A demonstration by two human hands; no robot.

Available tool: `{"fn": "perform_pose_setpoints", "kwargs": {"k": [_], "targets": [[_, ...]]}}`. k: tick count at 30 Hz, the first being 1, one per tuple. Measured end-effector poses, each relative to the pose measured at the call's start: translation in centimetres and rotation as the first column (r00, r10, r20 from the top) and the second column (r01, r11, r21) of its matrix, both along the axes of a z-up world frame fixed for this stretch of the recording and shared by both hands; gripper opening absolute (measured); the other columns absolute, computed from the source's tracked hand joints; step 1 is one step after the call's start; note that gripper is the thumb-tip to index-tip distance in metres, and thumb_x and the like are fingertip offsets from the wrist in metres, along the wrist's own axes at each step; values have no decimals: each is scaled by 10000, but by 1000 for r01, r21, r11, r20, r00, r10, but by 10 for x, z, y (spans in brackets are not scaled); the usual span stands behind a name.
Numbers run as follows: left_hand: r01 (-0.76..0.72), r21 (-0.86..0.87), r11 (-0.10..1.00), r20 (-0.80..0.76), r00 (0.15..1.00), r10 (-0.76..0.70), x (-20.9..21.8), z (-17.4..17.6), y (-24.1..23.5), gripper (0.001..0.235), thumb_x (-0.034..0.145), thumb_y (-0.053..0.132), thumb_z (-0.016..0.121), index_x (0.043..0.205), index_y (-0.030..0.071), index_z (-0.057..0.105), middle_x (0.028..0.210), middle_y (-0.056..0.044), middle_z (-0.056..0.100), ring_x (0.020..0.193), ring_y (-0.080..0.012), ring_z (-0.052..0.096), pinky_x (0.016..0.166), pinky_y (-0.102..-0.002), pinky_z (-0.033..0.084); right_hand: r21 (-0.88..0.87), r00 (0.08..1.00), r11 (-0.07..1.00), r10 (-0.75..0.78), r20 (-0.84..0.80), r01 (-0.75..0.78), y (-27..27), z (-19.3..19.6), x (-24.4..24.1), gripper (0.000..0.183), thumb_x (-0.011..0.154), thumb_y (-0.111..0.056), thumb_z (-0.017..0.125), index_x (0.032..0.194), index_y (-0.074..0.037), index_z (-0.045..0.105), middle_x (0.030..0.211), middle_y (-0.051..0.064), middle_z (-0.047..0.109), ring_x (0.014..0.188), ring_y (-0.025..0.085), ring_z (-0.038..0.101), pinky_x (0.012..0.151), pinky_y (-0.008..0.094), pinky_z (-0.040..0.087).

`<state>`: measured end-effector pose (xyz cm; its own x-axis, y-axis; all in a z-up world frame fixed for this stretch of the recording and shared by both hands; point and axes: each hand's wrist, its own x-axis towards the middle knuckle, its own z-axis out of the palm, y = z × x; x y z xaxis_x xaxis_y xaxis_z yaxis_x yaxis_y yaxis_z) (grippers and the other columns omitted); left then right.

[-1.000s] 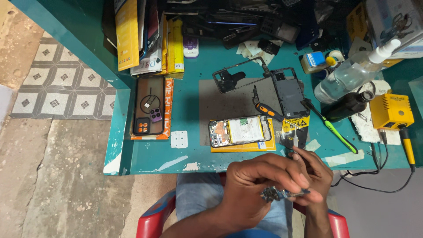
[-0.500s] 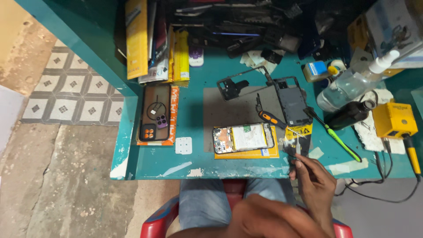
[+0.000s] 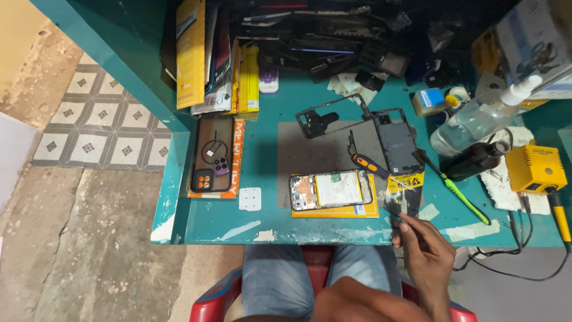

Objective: The person cleans a small electronic component using a brush and liquid from a bottle, then uses tweezers to place the component onto a disassembled mobile phone on the workbench.

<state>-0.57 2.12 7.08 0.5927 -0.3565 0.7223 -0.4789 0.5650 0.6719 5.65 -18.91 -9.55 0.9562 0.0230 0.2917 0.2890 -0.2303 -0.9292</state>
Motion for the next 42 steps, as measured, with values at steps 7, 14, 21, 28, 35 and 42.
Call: {"fn": "perform_pose_setpoints", "kwargs": {"k": [7, 14, 21, 28, 35, 42], "targets": [[-157, -203, 966, -603, 798, 3, -23, -54, -8, 124, 998, -126, 598, 1083, -64, 665, 1123, -177, 683, 1009, -294, 743, 888, -357, 650, -159, 996, 984, -85, 1, 84, -8, 14, 4, 302, 936, -2, 726, 1238, 9, 717, 903, 92, 712, 696, 113, 623, 618, 247, 512], [-451, -131, 883, -888, 450, 98, -27, -124, -7, 239, 906, -78, 678, 1142, -111, 673, 1020, -247, 715, 884, -369, 768, 760, -440, 664, -541, 963, 796, -235, 135, 270, -19, 58, 44, 244, 986, -122, 769, 1216, -47, 739, 969, 165, 743, 759, 234, 732, 683, 352, 552], [-536, -64, 841, -911, 376, 170, -32, -151, -6, 226, 942, 8, 680, 1133, -111, 663, 1014, -246, 726, 868, -352, 771, 750, -407, 656, -716, 949, 626, -155, 274, 309, -8, 52, 75, 202, 955, -174, 795, 1142, -97, 791, 973, 167, 741, 835, 351, 686, 733, 434, 530], [-519, 44, 853, -927, 297, 228, -26, -142, -7, 244, 945, 9, 675, 1137, -142, 660, 1006, -242, 729, 873, -339, 778, 756, -395, 666, -767, 917, 523, -78, 391, 372, -44, 38, 81, 103, 990, -27, 757, 1090, -38, 777, 1051, 161, 732, 987, 363, 654, 892, 469, 511], [-597, 22, 802, -842, 422, 337, -17, -140, -20, 306, 949, -59, 692, 1237, -139, 629, 1030, -252, 742, 914, -312, 783, 790, -396, 689, -695, 907, 626, -45, 420, 353, -45, 40, 68, 273, 991, 147, 693, 1222, 13, 750, 1108, 191, 695, 992, 335, 692, 885, 403, 552], [-553, 169, 816, -843, 347, 411, -15, -137, -20, 272, 958, -32, 713, 1218, -107, 683, 996, -188, 760, 860, -215, 766, 766, -322, 673, -490, 969, 864, 11, 248, 116, -17, 85, 10, 213, 1060, 76, 695, 1260, 11, 732, 1138, 176, 618, 951, 218, 639, 760, 314, 509]]}}
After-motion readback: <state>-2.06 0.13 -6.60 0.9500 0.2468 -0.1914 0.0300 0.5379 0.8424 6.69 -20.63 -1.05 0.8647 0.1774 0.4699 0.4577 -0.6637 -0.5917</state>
